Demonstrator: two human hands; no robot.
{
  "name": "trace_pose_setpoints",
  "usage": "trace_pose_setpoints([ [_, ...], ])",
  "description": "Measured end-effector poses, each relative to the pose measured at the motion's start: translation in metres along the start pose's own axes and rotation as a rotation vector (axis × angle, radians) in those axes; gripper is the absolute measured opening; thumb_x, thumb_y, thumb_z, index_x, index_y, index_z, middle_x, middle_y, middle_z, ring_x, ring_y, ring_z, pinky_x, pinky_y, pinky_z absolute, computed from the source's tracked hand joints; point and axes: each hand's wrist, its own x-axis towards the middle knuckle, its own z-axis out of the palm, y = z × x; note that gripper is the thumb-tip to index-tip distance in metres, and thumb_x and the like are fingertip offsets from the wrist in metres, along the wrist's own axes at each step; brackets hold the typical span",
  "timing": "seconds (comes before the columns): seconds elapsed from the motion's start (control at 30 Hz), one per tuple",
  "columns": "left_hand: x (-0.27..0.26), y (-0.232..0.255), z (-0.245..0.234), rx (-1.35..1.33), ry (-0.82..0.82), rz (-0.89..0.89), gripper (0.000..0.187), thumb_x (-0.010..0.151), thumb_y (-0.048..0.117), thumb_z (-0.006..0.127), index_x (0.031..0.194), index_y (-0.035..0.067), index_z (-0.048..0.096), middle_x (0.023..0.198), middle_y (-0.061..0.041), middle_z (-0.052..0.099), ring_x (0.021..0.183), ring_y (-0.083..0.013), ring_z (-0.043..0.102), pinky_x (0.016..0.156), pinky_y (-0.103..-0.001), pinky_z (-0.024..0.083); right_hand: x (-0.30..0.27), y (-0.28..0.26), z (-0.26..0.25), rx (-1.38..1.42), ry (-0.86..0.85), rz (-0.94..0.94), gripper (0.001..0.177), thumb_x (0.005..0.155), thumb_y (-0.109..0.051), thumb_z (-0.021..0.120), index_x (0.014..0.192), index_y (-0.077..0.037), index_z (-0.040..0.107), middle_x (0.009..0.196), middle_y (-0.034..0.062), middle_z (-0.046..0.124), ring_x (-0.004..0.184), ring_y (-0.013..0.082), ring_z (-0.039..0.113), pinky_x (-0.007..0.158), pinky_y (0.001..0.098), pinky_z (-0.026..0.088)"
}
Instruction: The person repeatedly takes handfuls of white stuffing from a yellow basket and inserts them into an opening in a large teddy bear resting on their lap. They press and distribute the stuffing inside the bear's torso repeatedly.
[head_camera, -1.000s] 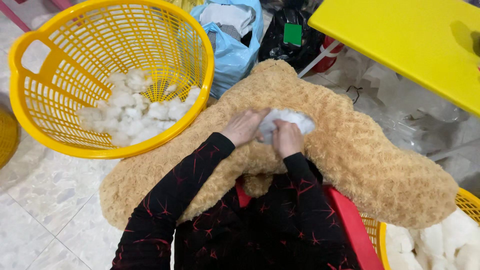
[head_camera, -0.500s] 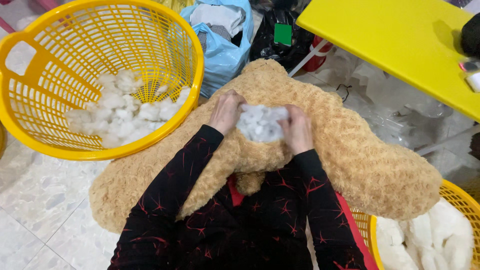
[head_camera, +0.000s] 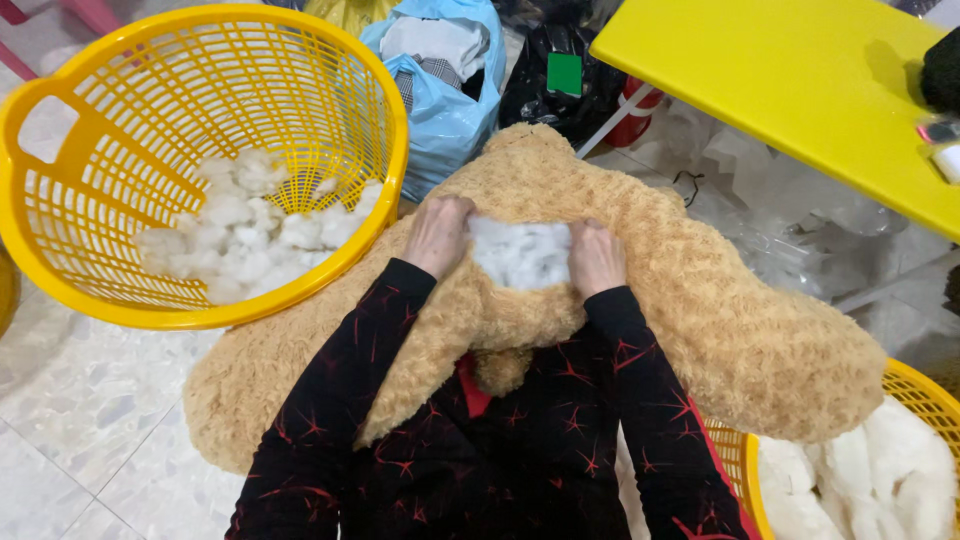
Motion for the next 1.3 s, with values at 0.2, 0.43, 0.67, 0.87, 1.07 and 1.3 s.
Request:
trace_pose_setpoints([
  [0.2, -0.013, 0.011, 0.015, 0.176, -0.213, 0.025, 0.013, 0.078, -0.005, 0.066, 0.09, -0.004, 0.069, 0.092, -0.022, 0.071, 0.093, -0.0375, 0.071, 0.081, -0.046, 0.057, -0.001, -0.034, 0.004, 0.007, -0.174, -0.167, 0.08, 0.07, -0.03, 0.081, 0.134, 0.009, 0.053, 0.126, 0.0395, 0.053, 0.089, 0.0477, 0.068, 0.066, 0.0503, 0.059],
  [0.43, -0.021, 0.029, 0.019, 0.099, -0.148, 0.081, 0.059, 0.071, -0.017, 0.061, 0.129, -0.008, 0.054, 0.11, -0.029, 0.066, 0.103, -0.0445, 0.065, 0.085, -0.047, 0.056, -0.003, -0.064, 0.05, 0.019, -0.15, -0.086, 0.031, 0.094, -0.004, 0.064, 0.125, -0.001, 0.065, 0.117, 0.023, 0.072, 0.098, 0.0409, 0.072, 0.085, 0.048, 0.057],
  [0.67, -0.012, 0.032, 0.024, -0.237, -0.036, 0.033, 0.055, 0.069, 0.0, 0.082, 0.119, -0.009, 0.061, 0.107, -0.031, 0.068, 0.098, -0.049, 0.068, 0.083, -0.048, 0.056, 0.004, -0.018, 0.047, 0.731, -0.089, -0.115, 0.045, 0.085, 0.0, 0.07, 0.128, 0.009, 0.062, 0.117, 0.0226, 0.073, 0.102, 0.0276, 0.072, 0.09, 0.0372, 0.056],
  [0.87, -0.014, 0.028, 0.033, -0.141, -0.188, -0.06, 0.019, 0.076, -0.007, 0.071, 0.096, -0.009, 0.073, 0.093, -0.025, 0.07, 0.087, -0.0377, 0.072, 0.076, -0.043, 0.06, 0.007, -0.009, 0.038, 0.658, -0.237, 0.236, 0.032, 0.081, -0.006, 0.079, 0.112, 0.0, 0.074, 0.096, 0.0172, 0.079, 0.082, 0.0244, 0.073, 0.077, 0.036, 0.059],
  [1.07, -0.015, 0.017, 0.031, -0.017, -0.034, 0.01, 0.032, 0.073, -0.019, 0.057, 0.097, -0.007, 0.075, 0.091, -0.025, 0.07, 0.079, -0.0359, 0.071, 0.071, -0.045, 0.059, 0.001, -0.008, 0.007, 0.384, 0.117, -0.017, 0.026, 0.078, 0.005, 0.072, 0.099, -0.006, 0.082, 0.102, 0.0152, 0.079, 0.093, 0.0269, 0.078, 0.087, 0.0365, 0.06],
  [1.3, -0.021, 0.019, 0.042, 0.129, -0.129, 0.114, 0.035, 0.084, -0.012, 0.057, 0.115, -0.004, 0.069, 0.12, -0.024, 0.067, 0.101, -0.0363, 0.071, 0.086, -0.044, 0.06, -0.014, -0.008, -0.028, 0.085, -0.03, -0.177, 0.026, 0.082, -0.004, 0.075, 0.107, 0.003, 0.075, 0.124, 0.0288, 0.067, 0.103, 0.0412, 0.069, 0.088, 0.0473, 0.056],
])
